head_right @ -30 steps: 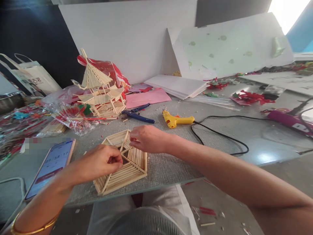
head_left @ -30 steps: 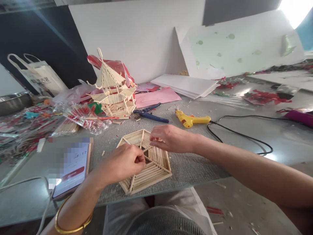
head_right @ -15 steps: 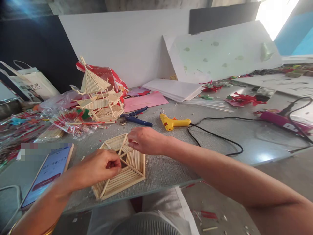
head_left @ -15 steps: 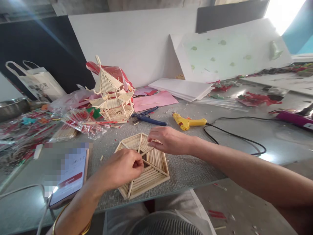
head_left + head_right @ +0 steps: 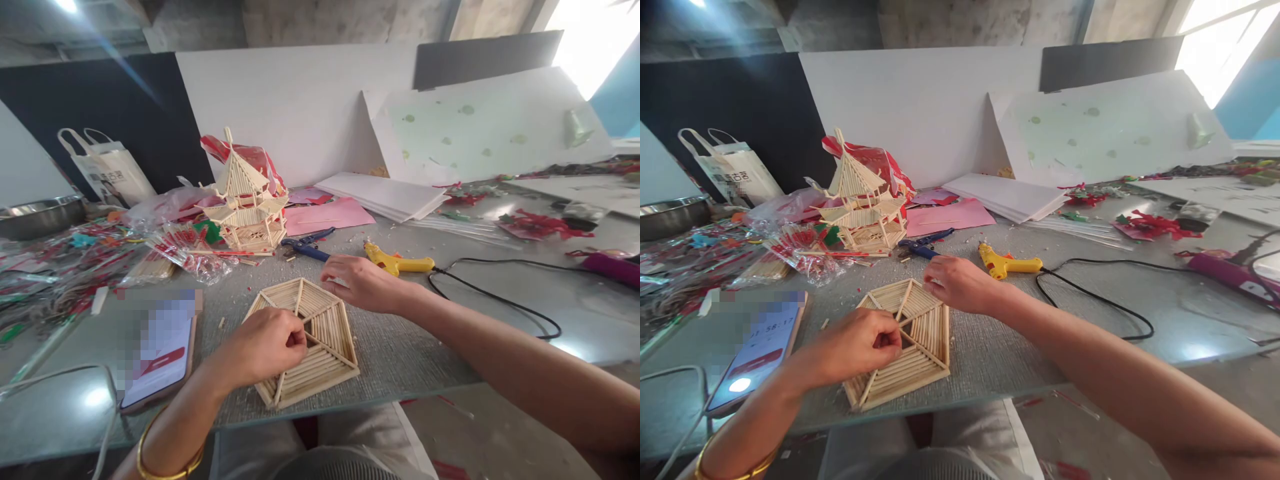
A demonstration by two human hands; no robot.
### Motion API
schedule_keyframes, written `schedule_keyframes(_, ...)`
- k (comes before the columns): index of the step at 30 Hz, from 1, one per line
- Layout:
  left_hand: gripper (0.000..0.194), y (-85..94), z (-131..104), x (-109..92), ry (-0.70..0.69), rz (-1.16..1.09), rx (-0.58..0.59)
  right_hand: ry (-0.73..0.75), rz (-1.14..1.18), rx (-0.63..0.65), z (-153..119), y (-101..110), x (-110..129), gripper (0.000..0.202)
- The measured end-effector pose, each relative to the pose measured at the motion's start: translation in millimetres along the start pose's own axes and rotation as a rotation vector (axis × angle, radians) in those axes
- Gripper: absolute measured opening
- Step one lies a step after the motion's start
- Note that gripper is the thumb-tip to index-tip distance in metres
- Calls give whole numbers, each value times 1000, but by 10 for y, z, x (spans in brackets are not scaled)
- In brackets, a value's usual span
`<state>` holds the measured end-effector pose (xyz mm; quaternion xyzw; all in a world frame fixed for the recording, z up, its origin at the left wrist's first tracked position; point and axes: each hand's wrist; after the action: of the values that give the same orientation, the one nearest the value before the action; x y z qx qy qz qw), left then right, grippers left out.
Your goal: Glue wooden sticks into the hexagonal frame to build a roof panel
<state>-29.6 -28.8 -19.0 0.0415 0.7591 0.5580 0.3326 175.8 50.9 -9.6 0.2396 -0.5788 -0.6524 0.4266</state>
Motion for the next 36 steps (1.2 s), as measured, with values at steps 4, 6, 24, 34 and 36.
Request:
schedule_keyframes(4,19,42,-5,-20,-22,-22,-37,-86,-67,-15,61,88,-130,18)
schedule_keyframes(6,17,95,4,-67,-38,-38,-70,-166,-123,36,162,154,-238,22)
schedule_keyframes(24,19,334,281,152,-48,-649,-386,-378,-198,612,1236,80,-1020,83)
schedule_keyframes(34,22,250,390,383,32,-655,-680,-349,-465,397,995,304,-744,29)
schedule_keyframes(36,22,238,405,397,41,-587,-751,-414,-453,303,841,385,-605,26)
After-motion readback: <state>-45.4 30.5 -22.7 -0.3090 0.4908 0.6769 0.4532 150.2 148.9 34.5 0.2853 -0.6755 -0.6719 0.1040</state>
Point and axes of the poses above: each hand's wrist, its own z-axis towards the middle knuckle, its own y-axis out of the back of the hand, x = y × z, and after that the axes turned 9 degrees about x, right-handed
